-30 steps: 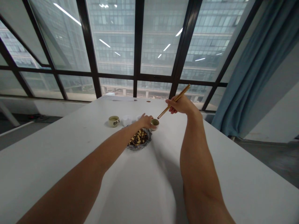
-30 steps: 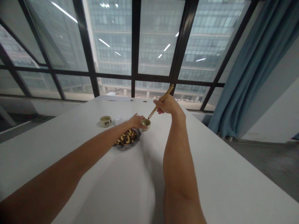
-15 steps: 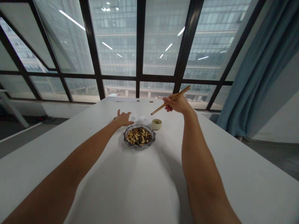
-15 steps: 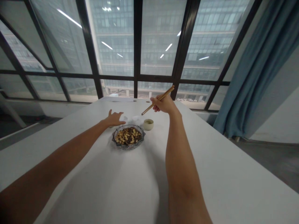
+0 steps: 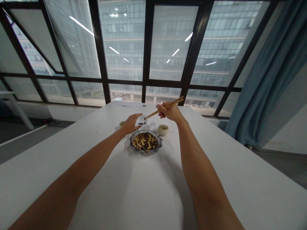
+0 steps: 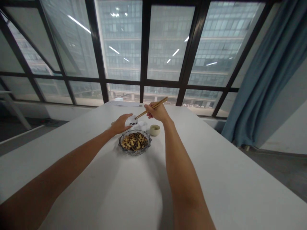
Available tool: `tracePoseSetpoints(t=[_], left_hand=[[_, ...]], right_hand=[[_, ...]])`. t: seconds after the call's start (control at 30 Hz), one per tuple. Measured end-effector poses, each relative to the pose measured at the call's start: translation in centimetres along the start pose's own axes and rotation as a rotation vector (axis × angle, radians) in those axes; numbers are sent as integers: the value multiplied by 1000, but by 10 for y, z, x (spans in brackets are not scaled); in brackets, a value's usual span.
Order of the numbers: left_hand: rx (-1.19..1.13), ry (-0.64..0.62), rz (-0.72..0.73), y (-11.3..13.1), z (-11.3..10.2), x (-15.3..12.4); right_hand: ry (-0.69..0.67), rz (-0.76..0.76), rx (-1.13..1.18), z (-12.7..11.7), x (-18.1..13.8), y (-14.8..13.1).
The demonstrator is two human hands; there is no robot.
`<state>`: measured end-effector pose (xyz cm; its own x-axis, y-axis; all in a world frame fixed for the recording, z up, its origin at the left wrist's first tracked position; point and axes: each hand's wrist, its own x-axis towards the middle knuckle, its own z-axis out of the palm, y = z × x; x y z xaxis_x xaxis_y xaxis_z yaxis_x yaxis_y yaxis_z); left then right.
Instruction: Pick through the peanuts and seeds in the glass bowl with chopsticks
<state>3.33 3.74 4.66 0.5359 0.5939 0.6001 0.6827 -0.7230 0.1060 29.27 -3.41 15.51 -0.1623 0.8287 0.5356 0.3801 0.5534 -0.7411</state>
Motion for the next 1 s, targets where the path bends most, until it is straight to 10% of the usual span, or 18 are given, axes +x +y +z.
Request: tracePoseSetpoints(t=[0.47, 0.67, 1.0], left_hand=[[85, -90, -149, -23, 20, 5], [129, -213, -333, -25, 25, 11], [-129, 123, -223, -10, 8, -31]], right_hand=[[-59, -11, -97, 13, 2, 5], [-311, 192, -149, -8, -7, -9], [-621, 496, -131, 11, -13, 0]])
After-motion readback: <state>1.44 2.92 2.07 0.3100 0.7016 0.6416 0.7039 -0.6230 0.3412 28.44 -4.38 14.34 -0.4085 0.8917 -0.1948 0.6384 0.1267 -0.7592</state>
